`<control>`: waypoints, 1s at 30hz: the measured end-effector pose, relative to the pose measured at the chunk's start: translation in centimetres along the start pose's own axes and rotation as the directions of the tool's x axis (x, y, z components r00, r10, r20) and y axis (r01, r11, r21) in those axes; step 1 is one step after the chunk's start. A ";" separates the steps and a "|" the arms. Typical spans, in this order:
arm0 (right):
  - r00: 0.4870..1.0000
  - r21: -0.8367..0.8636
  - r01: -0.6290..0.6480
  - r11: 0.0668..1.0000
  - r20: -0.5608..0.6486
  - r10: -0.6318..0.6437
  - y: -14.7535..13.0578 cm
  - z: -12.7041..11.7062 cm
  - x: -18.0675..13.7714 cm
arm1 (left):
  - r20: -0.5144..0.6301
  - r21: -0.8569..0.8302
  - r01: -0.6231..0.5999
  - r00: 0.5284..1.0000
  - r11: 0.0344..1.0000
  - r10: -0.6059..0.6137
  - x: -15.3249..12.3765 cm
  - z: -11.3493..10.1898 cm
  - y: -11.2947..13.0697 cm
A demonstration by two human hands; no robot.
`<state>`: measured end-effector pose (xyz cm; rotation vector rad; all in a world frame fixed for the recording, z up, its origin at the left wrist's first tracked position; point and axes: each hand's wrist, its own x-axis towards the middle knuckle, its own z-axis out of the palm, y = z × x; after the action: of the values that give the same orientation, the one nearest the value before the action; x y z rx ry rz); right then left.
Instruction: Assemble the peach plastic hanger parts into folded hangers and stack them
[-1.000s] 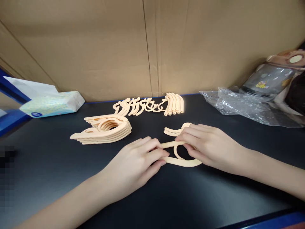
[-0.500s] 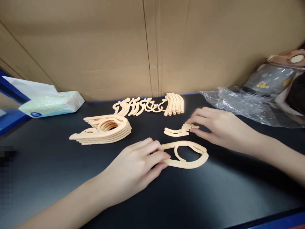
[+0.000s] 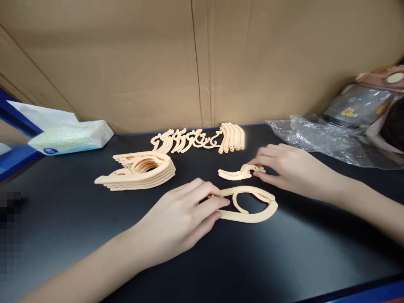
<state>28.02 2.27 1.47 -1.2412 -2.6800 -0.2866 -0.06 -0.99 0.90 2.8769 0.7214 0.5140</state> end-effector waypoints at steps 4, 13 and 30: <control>0.999 0.008 -0.036 0.999 -0.028 0.036 -0.1 0.1 0.1 | -0.014 0.014 0.024 1.000 1.000 -0.023 0.0 0.1 -0.4; 0.982 0.236 0.053 0.970 -0.188 -0.008 -1.0 -0.5 0.2 | -0.120 0.099 0.021 0.993 0.995 -0.009 0.1 -0.2 -0.5; 0.797 -0.009 0.450 0.893 -0.446 -0.407 -7.0 -0.1 -2.0 | -0.099 0.142 -0.119 0.986 0.983 0.134 0.5 0.5 1.5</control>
<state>23.98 -3.69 0.42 -0.4422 -2.4943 -0.4288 1.16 -2.05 0.85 3.0573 0.6133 0.6662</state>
